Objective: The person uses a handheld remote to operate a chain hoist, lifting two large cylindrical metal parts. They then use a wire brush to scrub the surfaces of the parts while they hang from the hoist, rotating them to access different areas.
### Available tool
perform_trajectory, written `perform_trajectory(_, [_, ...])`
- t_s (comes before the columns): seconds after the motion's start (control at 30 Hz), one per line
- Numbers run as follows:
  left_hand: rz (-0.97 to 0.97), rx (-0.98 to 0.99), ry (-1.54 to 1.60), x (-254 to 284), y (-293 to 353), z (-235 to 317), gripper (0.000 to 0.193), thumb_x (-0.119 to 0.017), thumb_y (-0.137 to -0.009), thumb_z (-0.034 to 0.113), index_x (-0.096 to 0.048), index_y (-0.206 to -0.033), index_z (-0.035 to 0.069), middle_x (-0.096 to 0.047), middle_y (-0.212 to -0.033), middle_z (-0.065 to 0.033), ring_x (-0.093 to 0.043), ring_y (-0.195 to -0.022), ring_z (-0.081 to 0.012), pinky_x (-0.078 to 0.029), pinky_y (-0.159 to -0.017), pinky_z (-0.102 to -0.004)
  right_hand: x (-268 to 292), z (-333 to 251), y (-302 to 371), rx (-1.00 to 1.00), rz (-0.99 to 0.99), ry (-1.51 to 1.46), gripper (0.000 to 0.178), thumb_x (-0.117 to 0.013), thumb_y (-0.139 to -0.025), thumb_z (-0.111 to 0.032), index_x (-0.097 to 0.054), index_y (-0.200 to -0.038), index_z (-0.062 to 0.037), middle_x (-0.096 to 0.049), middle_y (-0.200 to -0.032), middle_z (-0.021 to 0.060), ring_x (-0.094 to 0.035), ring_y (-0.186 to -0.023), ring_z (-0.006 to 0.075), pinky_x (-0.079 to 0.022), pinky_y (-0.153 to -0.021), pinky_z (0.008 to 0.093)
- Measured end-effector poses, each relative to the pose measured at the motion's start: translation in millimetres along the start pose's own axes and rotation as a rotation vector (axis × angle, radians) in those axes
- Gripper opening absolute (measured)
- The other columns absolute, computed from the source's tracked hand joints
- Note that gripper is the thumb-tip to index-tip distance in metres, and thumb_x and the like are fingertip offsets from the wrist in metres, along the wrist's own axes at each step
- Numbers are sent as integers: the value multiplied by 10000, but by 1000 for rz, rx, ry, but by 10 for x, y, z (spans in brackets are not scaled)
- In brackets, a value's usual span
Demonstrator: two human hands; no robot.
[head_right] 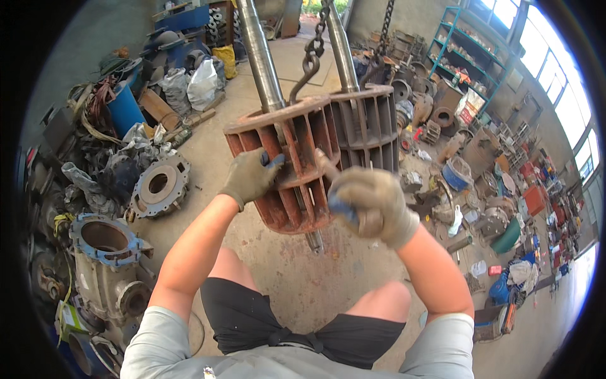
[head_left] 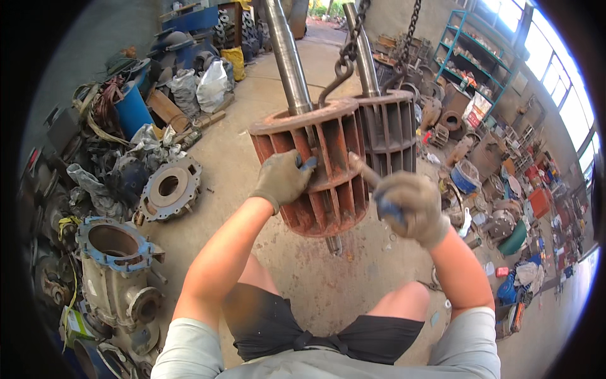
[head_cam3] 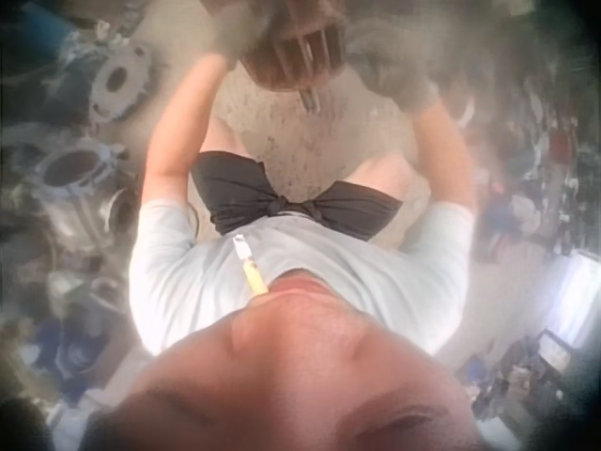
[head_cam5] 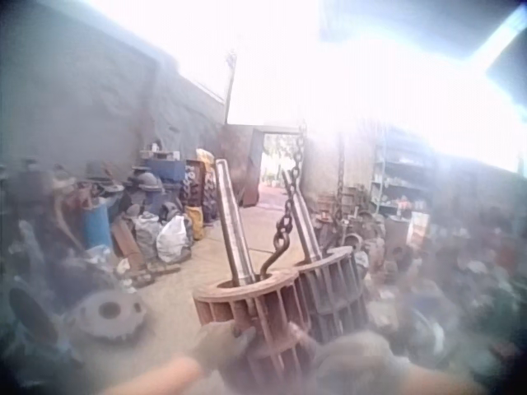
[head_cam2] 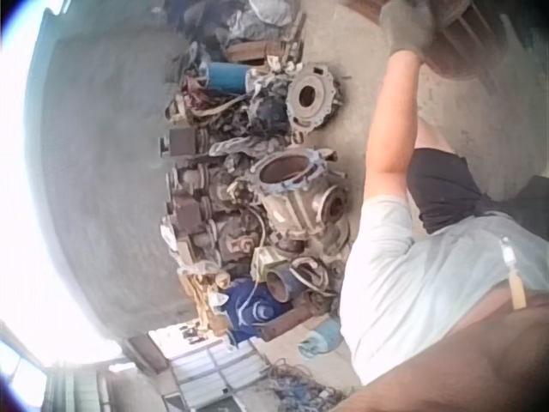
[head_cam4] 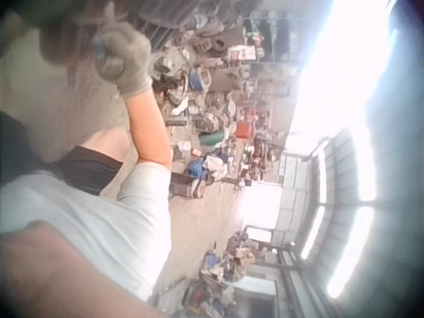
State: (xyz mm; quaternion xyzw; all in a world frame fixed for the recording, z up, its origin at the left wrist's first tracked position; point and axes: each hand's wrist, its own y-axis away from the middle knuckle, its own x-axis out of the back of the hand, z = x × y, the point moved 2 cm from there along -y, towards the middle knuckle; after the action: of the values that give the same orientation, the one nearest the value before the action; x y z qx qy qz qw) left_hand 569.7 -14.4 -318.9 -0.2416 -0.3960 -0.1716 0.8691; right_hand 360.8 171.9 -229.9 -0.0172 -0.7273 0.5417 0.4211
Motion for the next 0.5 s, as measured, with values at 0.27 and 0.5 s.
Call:
perform_trajectory(0.27, [34,-26,-27,-36,-48,-116,485,-690,-1077,476,-735,-1065,-7,-789,-1070,-282,-750,-1079,-475,-571,-975,-579,-568,272,-126,-226,-226,142,150,-799,-953,-178,-692,-887,-96,-754,-991,105,-752,-755,315,-619,-670,433])
perform_trajectory(0.5, [101,-50,56,-54,-94,-238,489,-710,-1064,479,-711,-976,-3,-771,-970,-297,-743,-980,-511,-568,-906,-593,-637,230,-225,-16,-245,308,211,-686,-941,-312,-693,-926,-102,-748,-1015,116,-731,-723,345,-605,-657,468])
